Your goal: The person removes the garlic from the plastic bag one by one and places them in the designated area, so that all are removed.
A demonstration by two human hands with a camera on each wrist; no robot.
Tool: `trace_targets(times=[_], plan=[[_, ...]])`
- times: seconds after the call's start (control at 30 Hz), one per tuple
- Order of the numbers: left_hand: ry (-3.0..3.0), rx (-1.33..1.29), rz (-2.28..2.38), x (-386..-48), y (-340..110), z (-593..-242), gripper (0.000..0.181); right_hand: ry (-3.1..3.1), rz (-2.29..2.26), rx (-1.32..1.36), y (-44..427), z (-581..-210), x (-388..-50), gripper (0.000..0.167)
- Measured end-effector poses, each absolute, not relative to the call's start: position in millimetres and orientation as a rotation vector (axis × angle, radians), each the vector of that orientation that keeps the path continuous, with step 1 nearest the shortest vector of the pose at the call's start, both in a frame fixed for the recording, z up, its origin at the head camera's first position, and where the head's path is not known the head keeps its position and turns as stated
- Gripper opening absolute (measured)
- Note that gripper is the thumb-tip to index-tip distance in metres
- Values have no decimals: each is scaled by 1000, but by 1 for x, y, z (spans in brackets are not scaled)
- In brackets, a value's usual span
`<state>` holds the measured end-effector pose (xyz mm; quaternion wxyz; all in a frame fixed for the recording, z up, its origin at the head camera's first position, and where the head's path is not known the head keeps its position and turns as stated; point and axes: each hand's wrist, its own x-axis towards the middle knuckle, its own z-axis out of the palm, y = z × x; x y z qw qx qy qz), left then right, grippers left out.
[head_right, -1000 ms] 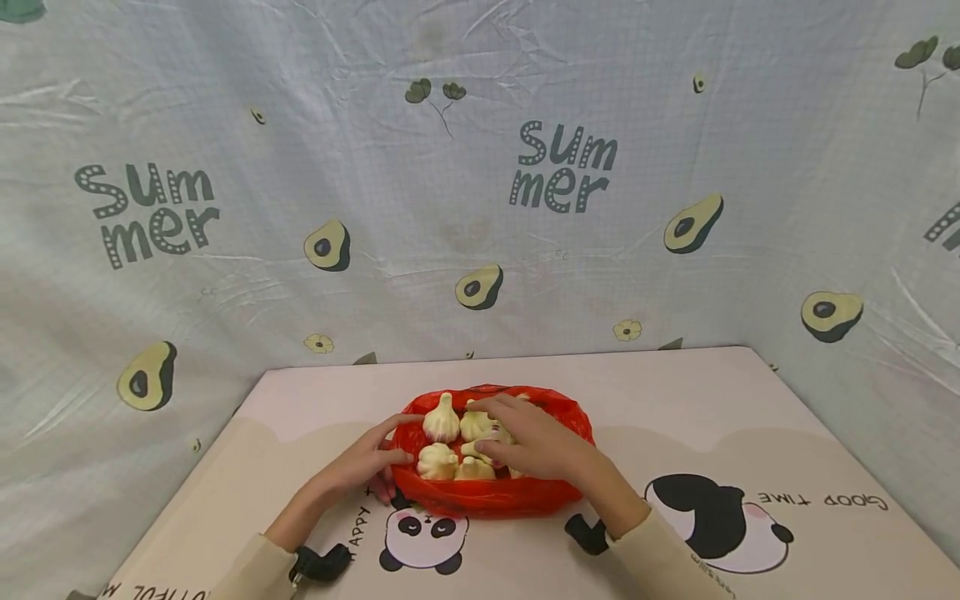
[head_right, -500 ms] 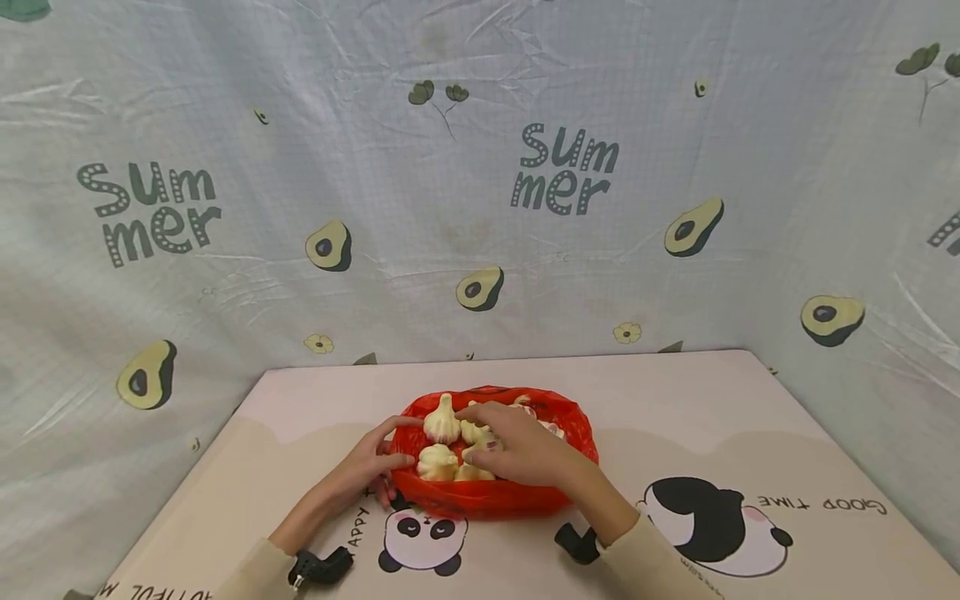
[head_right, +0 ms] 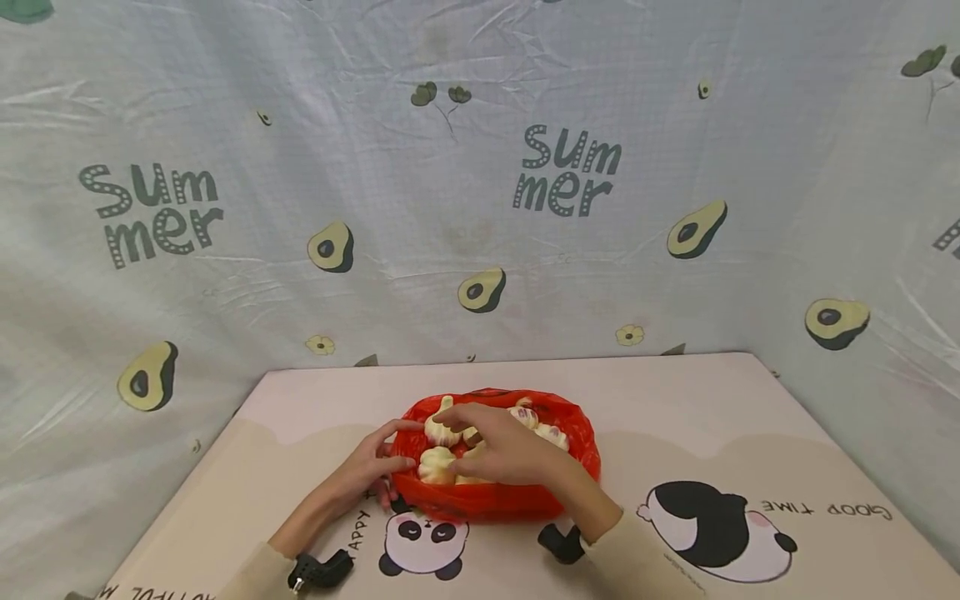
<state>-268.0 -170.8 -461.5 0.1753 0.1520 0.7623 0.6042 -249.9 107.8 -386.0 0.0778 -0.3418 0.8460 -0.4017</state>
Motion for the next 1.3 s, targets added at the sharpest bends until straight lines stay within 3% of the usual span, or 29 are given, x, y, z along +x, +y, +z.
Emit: trace_targets(times=[0.53, 1.3], plan=[[2148, 452, 1738, -267, -175, -463, 56, 2425, -1150, -1053, 90, -392, -262, 65], [2129, 449, 1733, -270, -173, -463, 56, 2482, -970, -1054, 83, -399, -267, 50]])
